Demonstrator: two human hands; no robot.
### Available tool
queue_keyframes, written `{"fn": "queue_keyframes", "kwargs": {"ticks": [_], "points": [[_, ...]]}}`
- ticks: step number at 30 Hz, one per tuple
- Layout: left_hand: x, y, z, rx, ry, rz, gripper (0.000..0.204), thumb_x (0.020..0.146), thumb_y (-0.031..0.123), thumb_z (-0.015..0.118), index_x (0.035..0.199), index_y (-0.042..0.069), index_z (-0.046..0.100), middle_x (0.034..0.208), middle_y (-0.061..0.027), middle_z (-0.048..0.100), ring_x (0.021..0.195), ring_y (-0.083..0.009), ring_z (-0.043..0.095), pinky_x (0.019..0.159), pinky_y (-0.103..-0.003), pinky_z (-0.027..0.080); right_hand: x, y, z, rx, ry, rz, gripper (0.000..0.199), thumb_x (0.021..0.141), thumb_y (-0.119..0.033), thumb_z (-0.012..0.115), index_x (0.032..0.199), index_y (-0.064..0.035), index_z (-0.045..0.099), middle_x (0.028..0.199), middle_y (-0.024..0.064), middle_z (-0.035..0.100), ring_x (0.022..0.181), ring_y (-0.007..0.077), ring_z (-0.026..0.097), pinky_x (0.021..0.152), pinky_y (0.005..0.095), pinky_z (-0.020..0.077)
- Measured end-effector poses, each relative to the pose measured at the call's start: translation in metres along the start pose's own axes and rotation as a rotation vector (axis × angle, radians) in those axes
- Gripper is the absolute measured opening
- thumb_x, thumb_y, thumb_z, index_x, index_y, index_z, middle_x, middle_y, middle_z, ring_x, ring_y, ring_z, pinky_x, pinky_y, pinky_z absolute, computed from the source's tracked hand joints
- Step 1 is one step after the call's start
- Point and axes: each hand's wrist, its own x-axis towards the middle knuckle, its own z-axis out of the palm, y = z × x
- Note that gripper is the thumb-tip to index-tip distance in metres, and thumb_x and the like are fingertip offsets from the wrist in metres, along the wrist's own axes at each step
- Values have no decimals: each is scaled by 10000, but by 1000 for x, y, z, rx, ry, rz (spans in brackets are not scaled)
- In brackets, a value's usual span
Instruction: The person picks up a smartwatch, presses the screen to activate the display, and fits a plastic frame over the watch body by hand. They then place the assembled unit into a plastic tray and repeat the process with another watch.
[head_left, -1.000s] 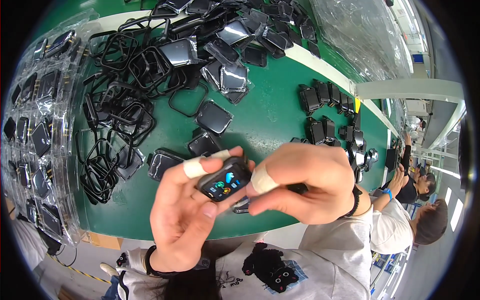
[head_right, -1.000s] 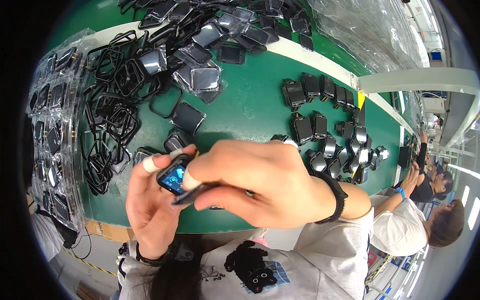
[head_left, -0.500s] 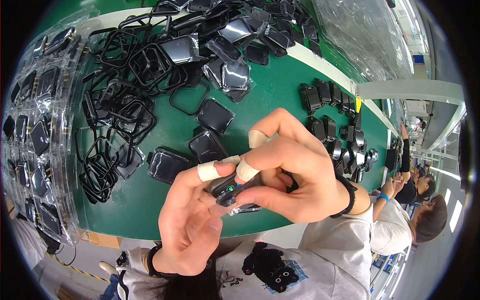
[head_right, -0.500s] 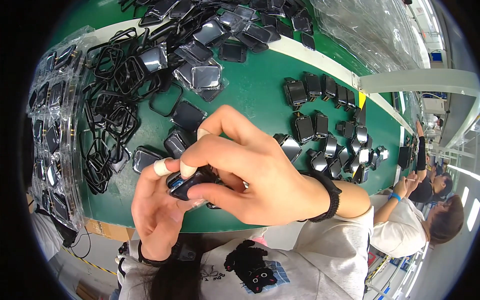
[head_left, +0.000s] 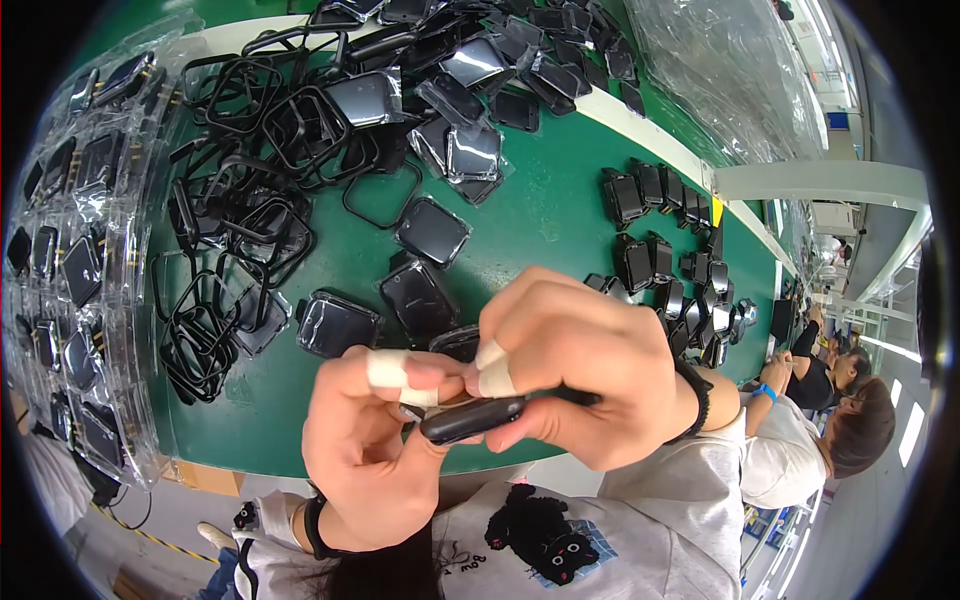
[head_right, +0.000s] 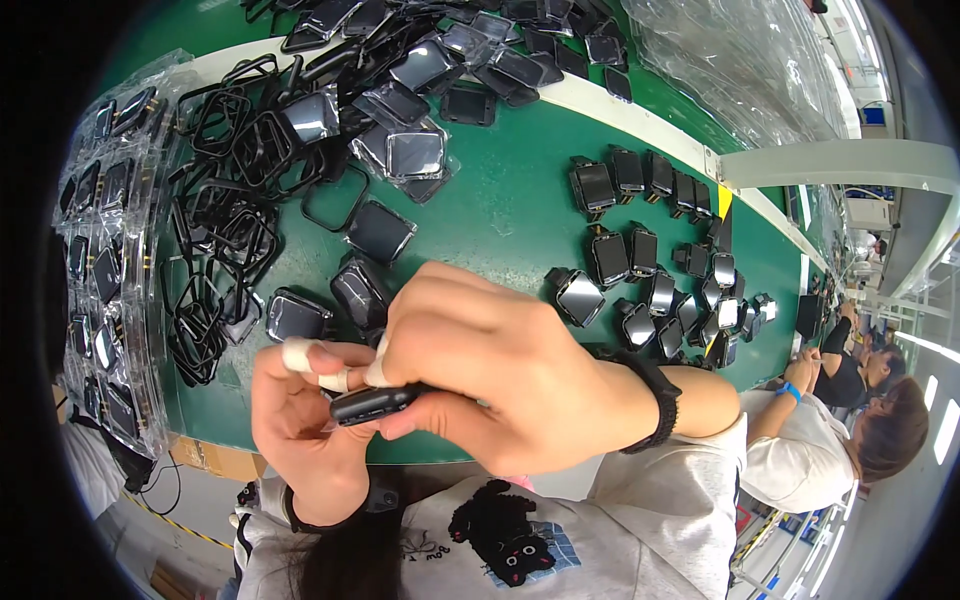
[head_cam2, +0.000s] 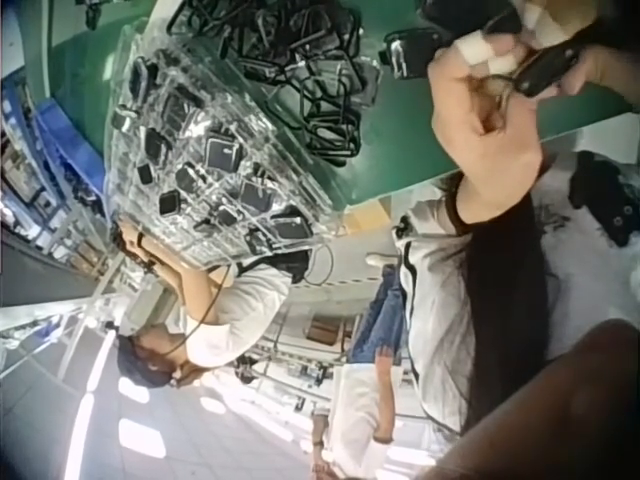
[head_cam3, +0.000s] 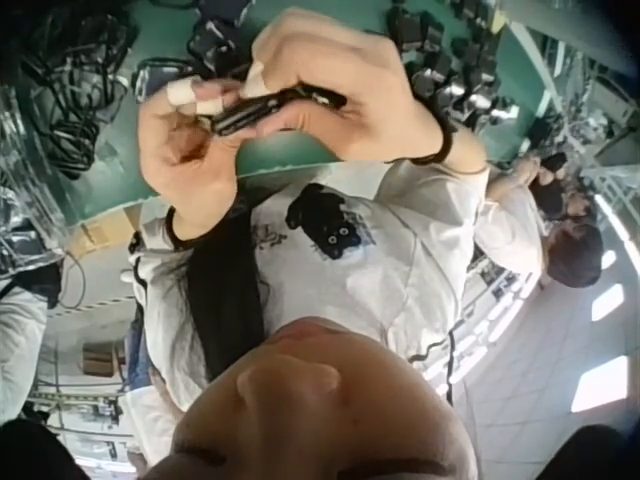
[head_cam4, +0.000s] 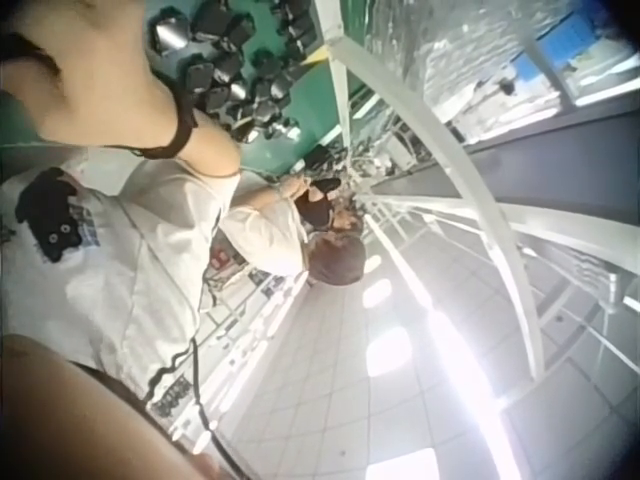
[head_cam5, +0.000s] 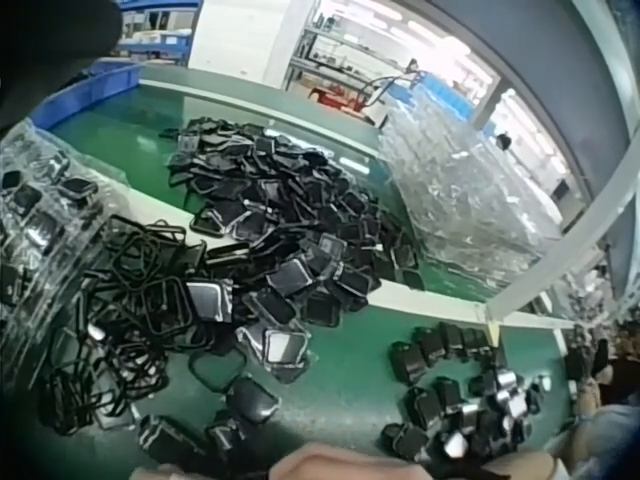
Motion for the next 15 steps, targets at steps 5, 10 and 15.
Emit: {"fn": "queue_keyframes", "kwargs": {"ticks": [5, 10, 15], "points": [[8, 2, -1, 309, -104, 161, 211, 775, -67, 668, 953, -41, 557, 842, -121, 586, 783, -207, 624, 647, -259, 509, -5, -4, 4, -24, 39, -20, 213, 717, -68, 757, 790, 53, 599, 817, 134, 555, 710, 271, 554, 589, 347, 454], [8, 4, -5, 393, -91, 285, 161, 738, -58, 699, 857, -27, 595, 812, -129, 586, 704, -207, 621, 556, -250, 491, -4, -5, 5, 1, 22, -53, 211, 717, -45, 748, 816, 60, 594, 815, 138, 551, 705, 285, 554, 612, 370, 461], [9, 4, -12, 568, -135, 391, 169, 703, -58, 722, 827, -30, 612, 779, -130, 586, 663, -202, 619, 517, -258, 492, -2, -8, 5, 14, -29, 29, 217, 722, -53, 746, 837, 49, 593, 849, 157, 570, 734, 299, 561, 648, 372, 469]]}}
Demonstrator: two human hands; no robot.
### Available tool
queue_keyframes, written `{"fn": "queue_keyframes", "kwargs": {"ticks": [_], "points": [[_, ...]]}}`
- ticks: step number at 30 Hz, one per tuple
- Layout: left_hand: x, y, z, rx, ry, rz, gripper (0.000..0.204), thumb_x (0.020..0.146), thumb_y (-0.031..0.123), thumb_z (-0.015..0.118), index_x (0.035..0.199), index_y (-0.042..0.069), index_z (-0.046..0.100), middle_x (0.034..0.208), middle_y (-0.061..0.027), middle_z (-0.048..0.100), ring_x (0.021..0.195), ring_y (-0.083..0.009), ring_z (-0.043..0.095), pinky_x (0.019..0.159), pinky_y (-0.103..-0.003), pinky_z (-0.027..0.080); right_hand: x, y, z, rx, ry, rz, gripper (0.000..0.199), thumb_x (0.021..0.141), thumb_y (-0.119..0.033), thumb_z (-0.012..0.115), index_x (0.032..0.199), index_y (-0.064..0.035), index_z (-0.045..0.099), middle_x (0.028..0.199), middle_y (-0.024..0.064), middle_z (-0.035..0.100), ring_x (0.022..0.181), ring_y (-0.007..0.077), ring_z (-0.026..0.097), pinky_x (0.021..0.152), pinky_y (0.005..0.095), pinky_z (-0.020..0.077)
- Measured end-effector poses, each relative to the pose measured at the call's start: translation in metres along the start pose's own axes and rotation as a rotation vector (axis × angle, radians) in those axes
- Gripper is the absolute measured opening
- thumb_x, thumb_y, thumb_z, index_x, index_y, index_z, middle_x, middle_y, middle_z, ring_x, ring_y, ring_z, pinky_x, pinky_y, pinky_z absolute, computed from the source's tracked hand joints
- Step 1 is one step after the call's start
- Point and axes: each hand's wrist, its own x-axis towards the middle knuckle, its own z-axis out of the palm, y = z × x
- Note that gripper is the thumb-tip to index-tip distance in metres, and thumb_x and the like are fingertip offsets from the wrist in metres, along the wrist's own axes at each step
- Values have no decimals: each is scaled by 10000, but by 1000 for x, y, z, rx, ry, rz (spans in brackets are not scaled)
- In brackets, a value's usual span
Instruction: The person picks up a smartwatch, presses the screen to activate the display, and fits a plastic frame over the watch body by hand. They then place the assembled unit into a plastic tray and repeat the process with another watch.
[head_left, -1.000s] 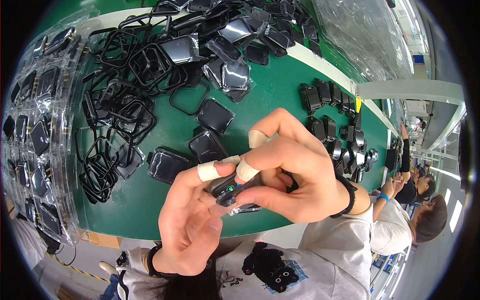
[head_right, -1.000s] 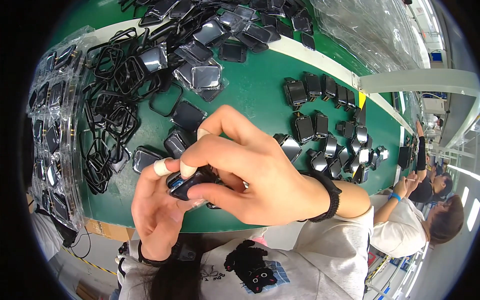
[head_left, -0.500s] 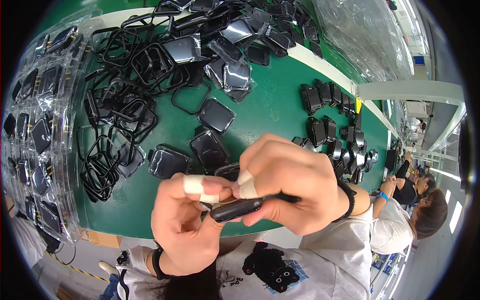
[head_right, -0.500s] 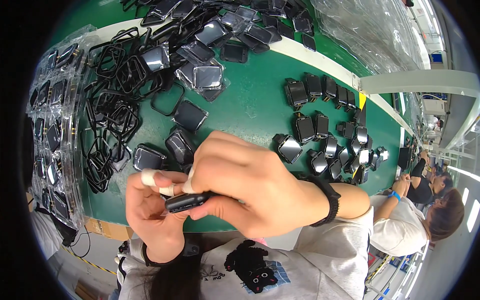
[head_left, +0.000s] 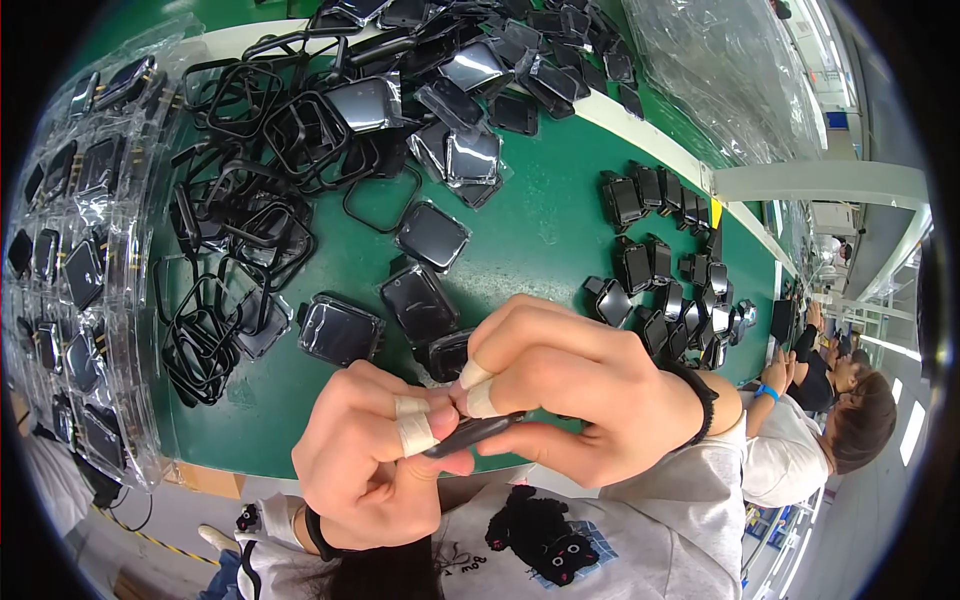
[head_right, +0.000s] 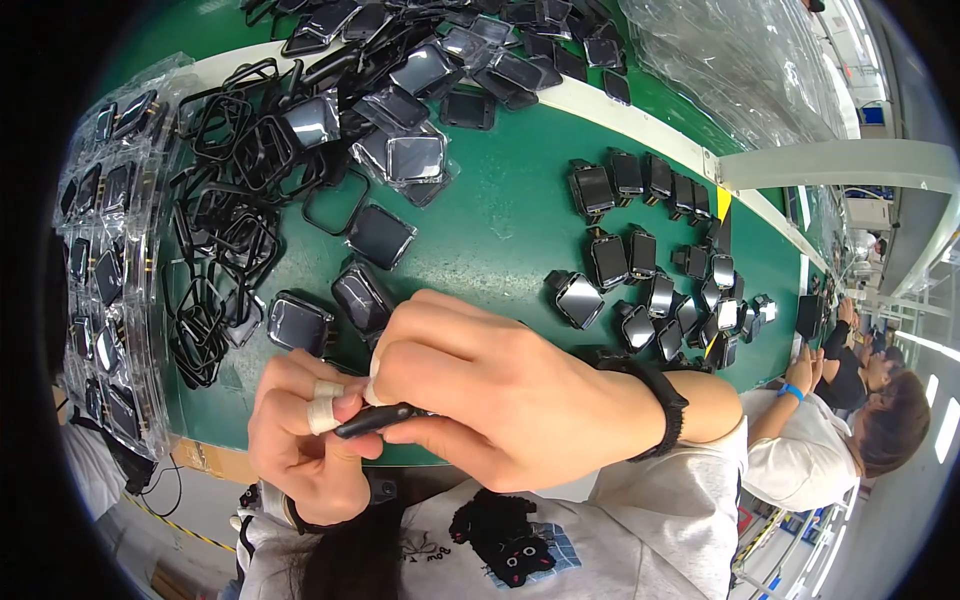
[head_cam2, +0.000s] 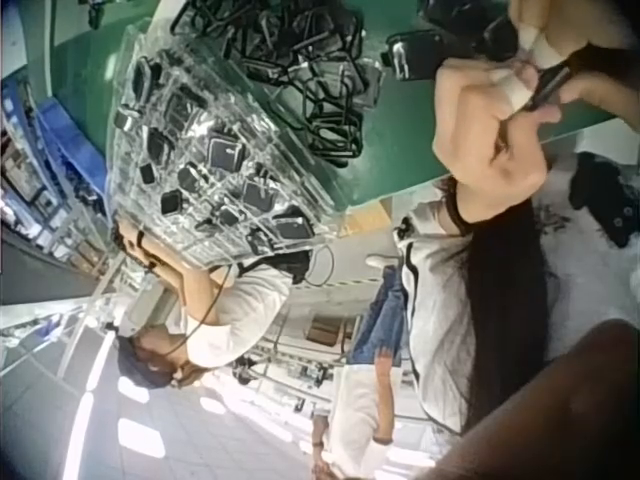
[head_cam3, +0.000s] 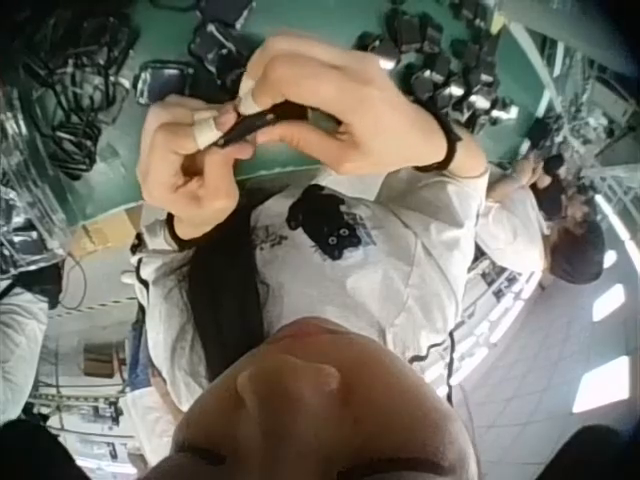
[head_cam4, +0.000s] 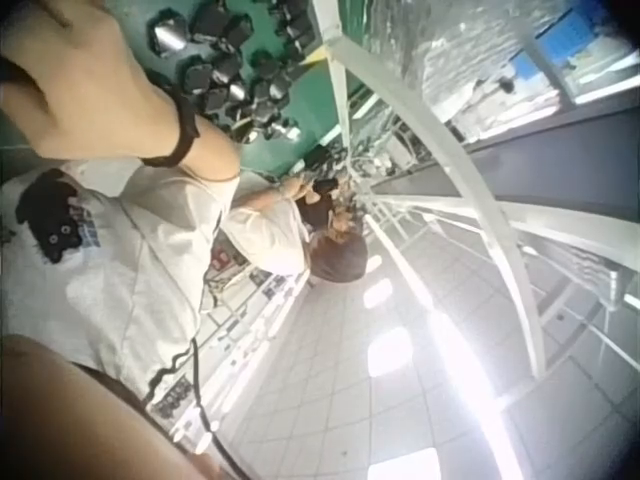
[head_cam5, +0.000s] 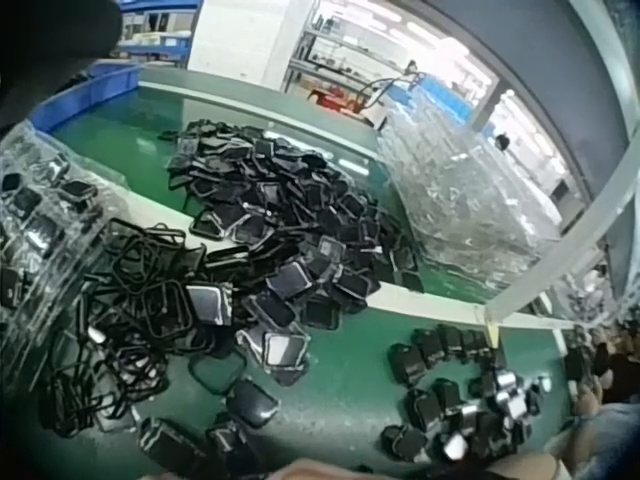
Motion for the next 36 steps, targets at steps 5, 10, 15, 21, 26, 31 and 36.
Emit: {"fn": "queue_keyframes", "kwargs": {"ticks": [5, 10, 15, 21, 26, 31, 36], "points": [[6, 5, 8, -17, -71, 4, 214, 722, -42, 711, 915, -22, 621, 871, -137, 598, 737, -199, 615, 530, -234, 489, -2, -4, -12, -57, -34, 72, 205, 727, -50, 734, 851, 38, 597, 897, 133, 595, 751, 293, 559, 674, 370, 466], [5, 18, 21, 51, 62, -173, 344, 709, -10, 716, 1035, 2, 607, 999, -132, 581, 847, -225, 580, 623, -273, 481, -2, 4, -55, -478, 31, 93, 174, 736, -4, 699, 876, 31, 602, 882, 78, 598, 729, 234, 564, 673, 349, 468], [2, 13, 25, 394, -239, 61, 399, 694, 53, 708, 1078, 33, 597, 1048, -113, 574, 879, -239, 555, 724, -335, 428, -6, 28, -69, -514, 119, 496, 220, 731, 12, 689, 932, 22, 600, 839, 74, 567, 681, 141, 553, 596, 272, 444], [-9, 7, 71, 953, -389, 206, 332, 759, 107, 615, 1087, 65, 597, 1066, -99, 581, 873, -209, 551, 738, -333, 384, -9, 31, -69, -488, 131, 472, 253, 741, 9, 683, 977, 14, 593, 874, 70, 563, 657, 142, 545, 570, 255, 434], [-6, 5, 78, 953, -366, 239, 372, 735, 66, 618, 1106, 54, 593, 1087, -118, 573, 880, -212, 561, 703, -327, 386, 3, 26, -72, -721, 79, 423, 259, 743, 7, 678, 986, 4, 589, 894, 82, 566, 695, 180, 562, 606, 284, 458], [-2, 17, 47, 269, -345, 134, 453, 631, -33, 721, 1052, 47, 575, 1019, -123, 579, 825, -226, 598, 690, -325, 442, 24, 28, -67, -778, 85, 155, 255, 735, -5, 678, 977, -9, 598, 898, 96, 571, 736, 229, 565, 625, 312, 461], [-3, 24, 29, -606, -99, -275, 486, 575, -97, 774, 963, 47, 518, 930, -122, 597, 834, -246, 614, 676, -326, 490, 49, 31, -43, -748, -60, -27, 221, 727, -10, 663, 941, -19, 609, 891, 100, 565, 786, 269, 561, 648, 331, 465]]}}
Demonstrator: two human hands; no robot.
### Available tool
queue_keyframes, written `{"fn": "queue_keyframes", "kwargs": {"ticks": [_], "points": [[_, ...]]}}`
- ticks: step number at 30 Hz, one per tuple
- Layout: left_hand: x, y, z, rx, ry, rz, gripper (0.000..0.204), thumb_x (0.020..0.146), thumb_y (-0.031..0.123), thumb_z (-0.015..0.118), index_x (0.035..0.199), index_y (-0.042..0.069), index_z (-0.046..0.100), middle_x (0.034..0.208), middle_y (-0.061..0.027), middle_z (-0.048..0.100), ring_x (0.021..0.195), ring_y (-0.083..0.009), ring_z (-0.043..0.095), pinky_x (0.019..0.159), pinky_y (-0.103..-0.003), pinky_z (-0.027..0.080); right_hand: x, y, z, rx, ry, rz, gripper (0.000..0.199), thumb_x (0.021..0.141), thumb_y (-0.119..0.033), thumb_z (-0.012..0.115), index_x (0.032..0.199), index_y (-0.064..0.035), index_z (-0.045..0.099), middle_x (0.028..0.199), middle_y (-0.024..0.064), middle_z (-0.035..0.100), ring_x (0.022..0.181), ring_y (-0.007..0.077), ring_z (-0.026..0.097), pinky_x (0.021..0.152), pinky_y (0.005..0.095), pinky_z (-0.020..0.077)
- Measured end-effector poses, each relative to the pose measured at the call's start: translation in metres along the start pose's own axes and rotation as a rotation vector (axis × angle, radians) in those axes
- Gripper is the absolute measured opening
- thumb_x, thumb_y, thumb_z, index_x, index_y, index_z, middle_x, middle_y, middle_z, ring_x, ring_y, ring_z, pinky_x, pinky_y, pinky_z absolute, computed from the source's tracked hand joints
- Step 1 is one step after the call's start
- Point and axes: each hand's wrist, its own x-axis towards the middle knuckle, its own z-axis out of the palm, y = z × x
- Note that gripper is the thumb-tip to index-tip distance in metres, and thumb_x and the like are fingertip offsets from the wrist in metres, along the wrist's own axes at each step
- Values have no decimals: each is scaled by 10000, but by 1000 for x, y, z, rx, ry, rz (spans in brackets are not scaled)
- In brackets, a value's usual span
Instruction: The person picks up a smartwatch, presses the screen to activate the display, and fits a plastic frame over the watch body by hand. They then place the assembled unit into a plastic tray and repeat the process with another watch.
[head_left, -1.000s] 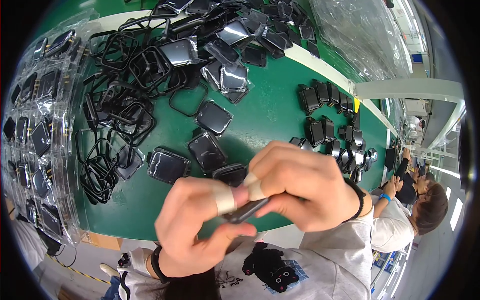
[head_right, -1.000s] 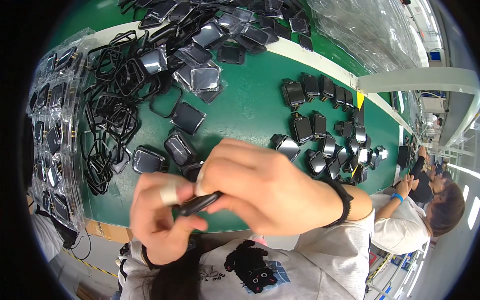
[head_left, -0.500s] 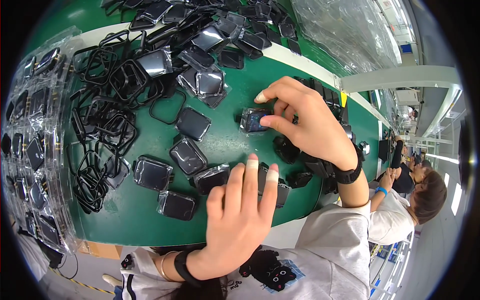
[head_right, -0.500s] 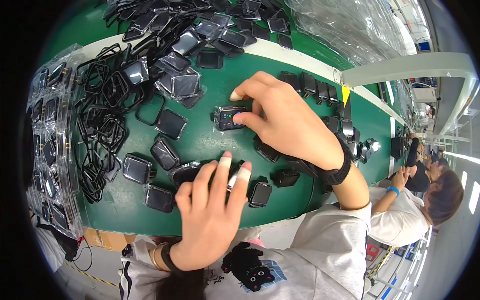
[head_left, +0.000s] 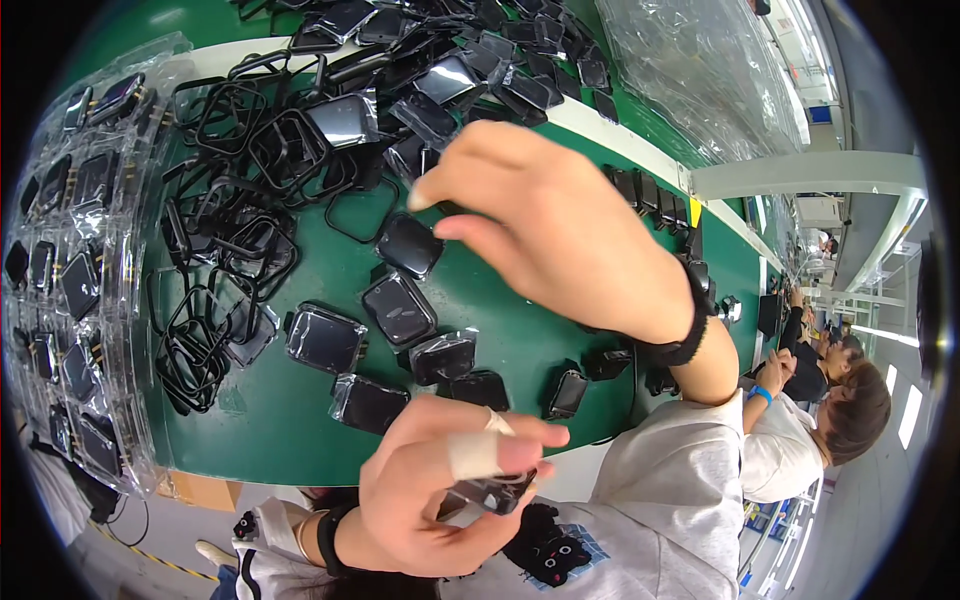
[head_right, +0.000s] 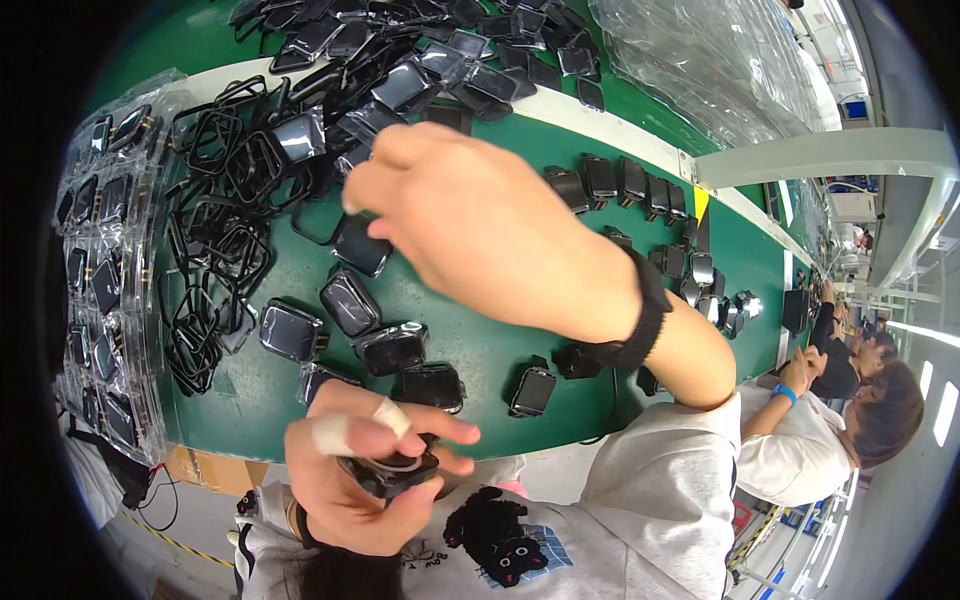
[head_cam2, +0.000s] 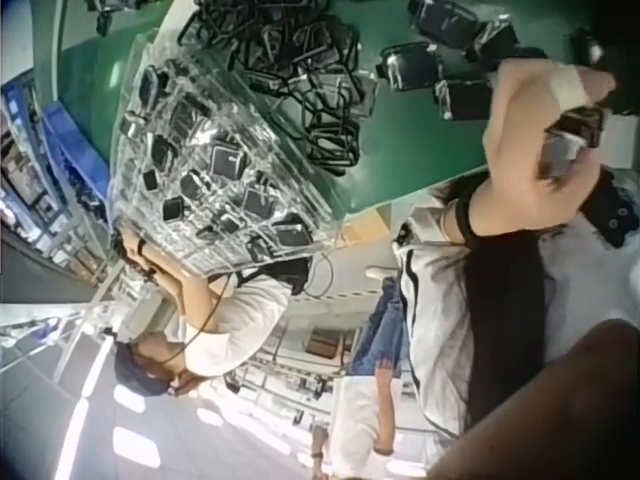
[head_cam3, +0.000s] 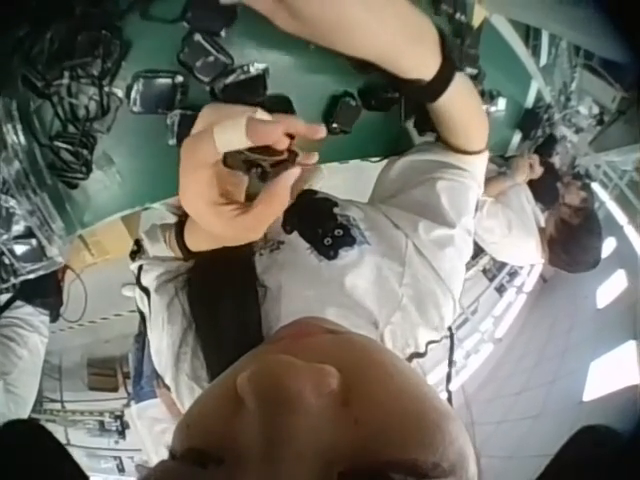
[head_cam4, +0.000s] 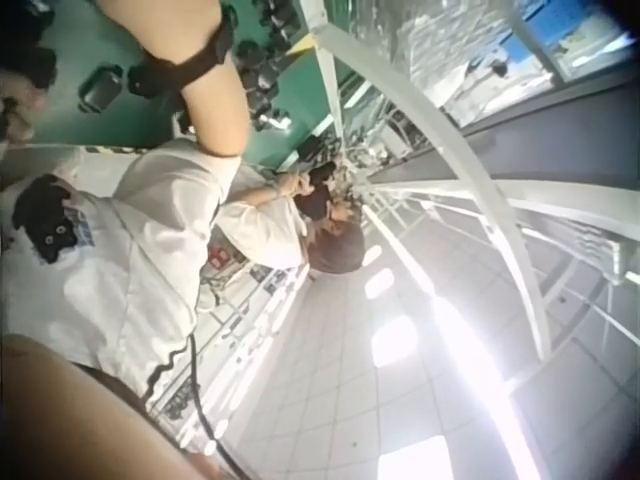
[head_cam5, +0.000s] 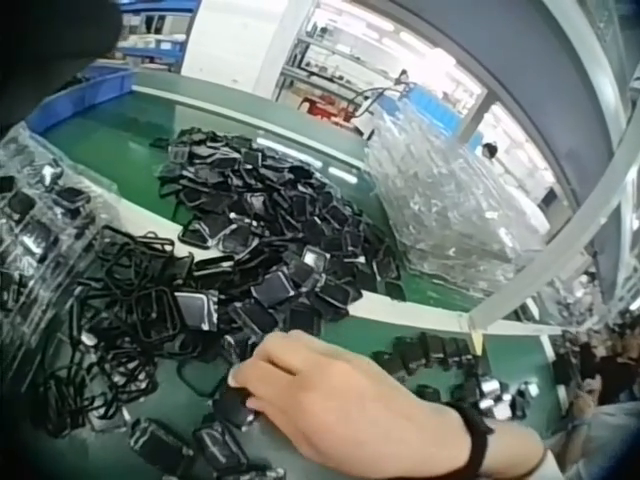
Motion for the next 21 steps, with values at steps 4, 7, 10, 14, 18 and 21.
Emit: {"fn": "queue_keyframes", "kwargs": {"ticks": [4, 7, 10, 14, 18, 21], "points": [[3, -5, -24, 289, -150, 198, 431, 643, -148, 710, 1019, -21, 542, 1063, -198, 564, 850, -265, 643, 724, -322, 534, 18, -4, 20, -198, -48, -61, 177, 726, -7, 649, 896, -7, 599, 877, 101, 551, 839, 286, 555, 672, 342, 471], [-4, -4, -30, 255, -81, 161, 490, 640, -136, 728, 1062, -23, 506, 1083, -206, 556, 879, -263, 640, 762, -328, 539, 25, -2, 25, -222, -51, -73, 155, 729, -2, 644, 876, -2, 593, 863, 111, 539, 858, 289, 549, 683, 335, 474], [-5, -3, -28, 160, 50, 107, 537, 658, -116, 732, 1117, -31, 465, 1121, -218, 541, 929, -273, 629, 819, -351, 530, 25, -2, 20, -130, 2, -76, 138, 729, 5, 641, 855, 0, 587, 874, 122, 542, 863, 288, 554, 693, 326, 479], [3, 1, -19, -104, 256, 3, 593, 726, -77, 700, 1224, -55, 379, 1202, -237, 502, 1039, -297, 590, 917, -404, 488, 11, -12, -11, 66, 97, 38, 130, 724, 19, 637, 842, 3, 586, 939, 144, 567, 852, 283, 579, 704, 320, 486], [9, 9, -17, -358, 308, -160, 631, 800, -56, 632, 1323, -85, 279, 1274, -250, 449, 1137, -305, 531, 975, -435, 443, -7, -35, -26, 95, 104, 138, 169, 715, 34, 637, 878, 20, 598, 1024, 170, 578, 836, 285, 596, 704, 330, 486], [8, 8, -20, -467, 272, -211, 627, 838, -54, 581, 1357, -106, 233, 1317, -254, 412, 1181, -304, 494, 995, -446, 422, -18, -50, -22, 193, 125, 15, 227, 700, 38, 648, 923, 38, 608, 1072, 178, 576, 819, 290, 599, 697, 341, 485]]}}
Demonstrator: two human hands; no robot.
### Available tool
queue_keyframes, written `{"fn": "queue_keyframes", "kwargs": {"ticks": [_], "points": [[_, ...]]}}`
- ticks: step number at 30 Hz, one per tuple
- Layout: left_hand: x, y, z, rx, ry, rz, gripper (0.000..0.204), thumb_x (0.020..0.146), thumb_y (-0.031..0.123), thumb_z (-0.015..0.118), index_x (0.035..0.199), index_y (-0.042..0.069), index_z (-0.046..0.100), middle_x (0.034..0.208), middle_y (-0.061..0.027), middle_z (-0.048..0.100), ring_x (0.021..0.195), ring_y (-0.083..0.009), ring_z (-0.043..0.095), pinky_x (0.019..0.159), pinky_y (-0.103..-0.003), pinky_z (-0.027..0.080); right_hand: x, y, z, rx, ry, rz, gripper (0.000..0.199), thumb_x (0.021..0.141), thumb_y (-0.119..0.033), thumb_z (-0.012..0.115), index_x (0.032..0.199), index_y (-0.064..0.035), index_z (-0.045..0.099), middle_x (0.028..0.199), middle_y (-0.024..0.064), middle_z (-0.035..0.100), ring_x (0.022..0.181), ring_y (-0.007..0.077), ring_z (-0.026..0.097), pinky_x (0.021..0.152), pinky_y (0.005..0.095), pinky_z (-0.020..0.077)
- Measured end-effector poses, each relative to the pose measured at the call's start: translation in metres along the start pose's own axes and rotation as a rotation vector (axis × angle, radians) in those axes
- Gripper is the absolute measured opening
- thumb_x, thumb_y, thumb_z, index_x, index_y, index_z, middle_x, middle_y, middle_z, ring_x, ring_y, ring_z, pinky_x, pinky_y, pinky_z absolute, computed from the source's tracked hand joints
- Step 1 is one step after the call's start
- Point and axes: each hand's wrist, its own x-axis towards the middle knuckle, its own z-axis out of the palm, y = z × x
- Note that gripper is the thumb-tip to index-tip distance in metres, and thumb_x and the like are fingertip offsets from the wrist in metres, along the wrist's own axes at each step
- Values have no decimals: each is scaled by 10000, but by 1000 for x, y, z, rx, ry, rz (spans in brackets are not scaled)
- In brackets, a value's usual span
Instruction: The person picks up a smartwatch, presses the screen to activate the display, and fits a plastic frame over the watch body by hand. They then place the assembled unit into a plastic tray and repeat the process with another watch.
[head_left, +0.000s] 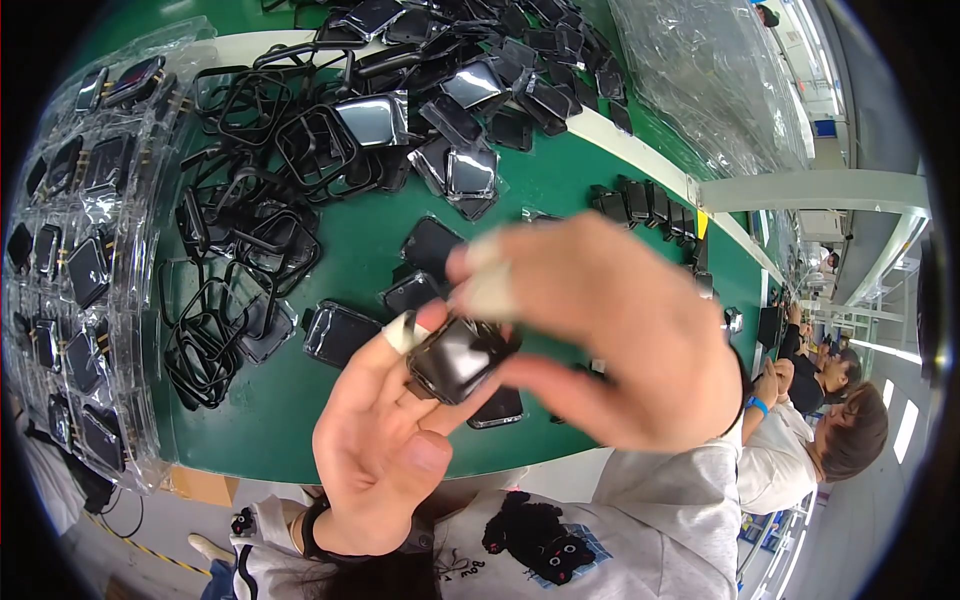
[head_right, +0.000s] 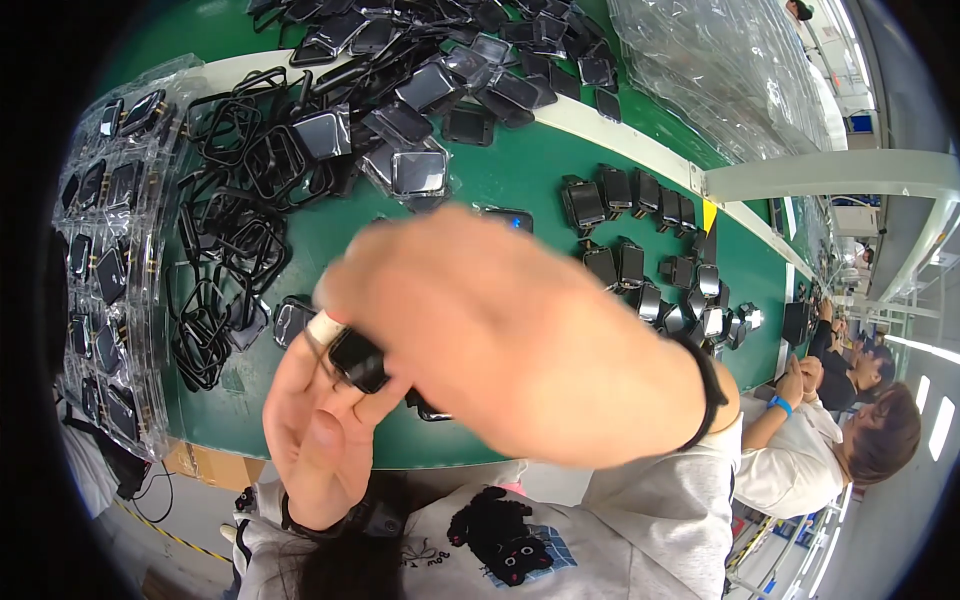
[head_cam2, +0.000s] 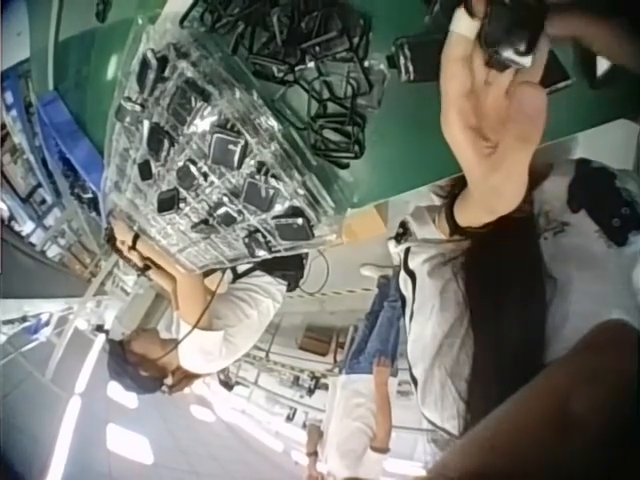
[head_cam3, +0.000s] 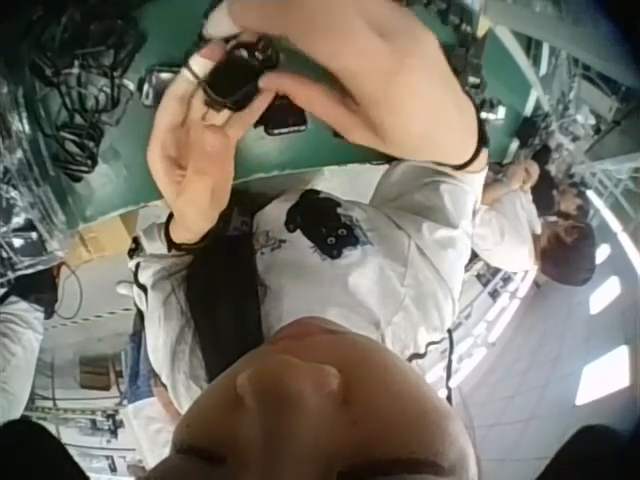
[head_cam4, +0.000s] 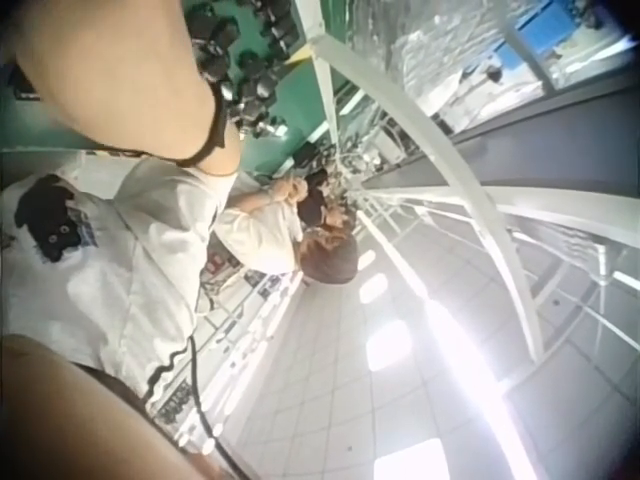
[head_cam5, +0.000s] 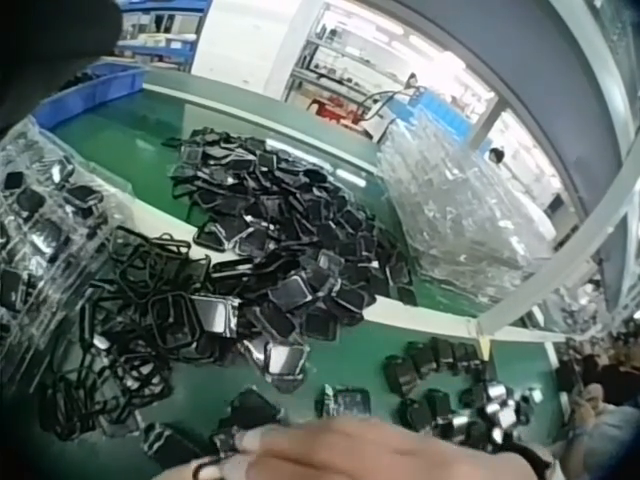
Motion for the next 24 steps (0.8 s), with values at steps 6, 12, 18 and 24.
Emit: {"fn": "queue_keyframes", "kwargs": {"ticks": [6, 12, 18, 24], "points": [[0, -10, -16, 186, -153, 75, 547, 835, -113, 543, 1328, -128, 305, 1300, -233, 447, 1176, -270, 496, 978, -393, 442, -13, 5, 10, 35, -93, -217, 358, 644, 35, 682, 997, 54, 623, 1058, 174, 568, 816, 290, 572, 681, 336, 479], [0, -9, -18, 284, -181, 93, 506, 819, -156, 536, 1295, -132, 367, 1270, -227, 486, 1161, -252, 511, 962, -360, 456, -15, 7, 5, 212, -128, -110, 327, 661, 21, 692, 982, 41, 630, 1051, 178, 559, 839, 284, 575, 674, 329, 482], [-3, -6, -14, 438, -173, 126, 426, 799, -158, 570, 1212, -142, 466, 1208, -227, 549, 1066, -248, 582, 909, -337, 492, -15, 3, -3, 370, -154, 191, 237, 723, -41, 717, 937, 15, 633, 1030, 154, 569, 819, 247, 595, 666, 312, 485], [-12, 1, -14, 790, -271, 166, 363, 799, -156, 574, 1157, -150, 512, 1173, -232, 576, 1030, -271, 609, 882, -338, 509, -6, 13, -11, 517, -350, 273, 265, 736, -63, 729, 961, 18, 615, 970, 120, 600, 788, 198, 598, 656, 297, 484]]}}
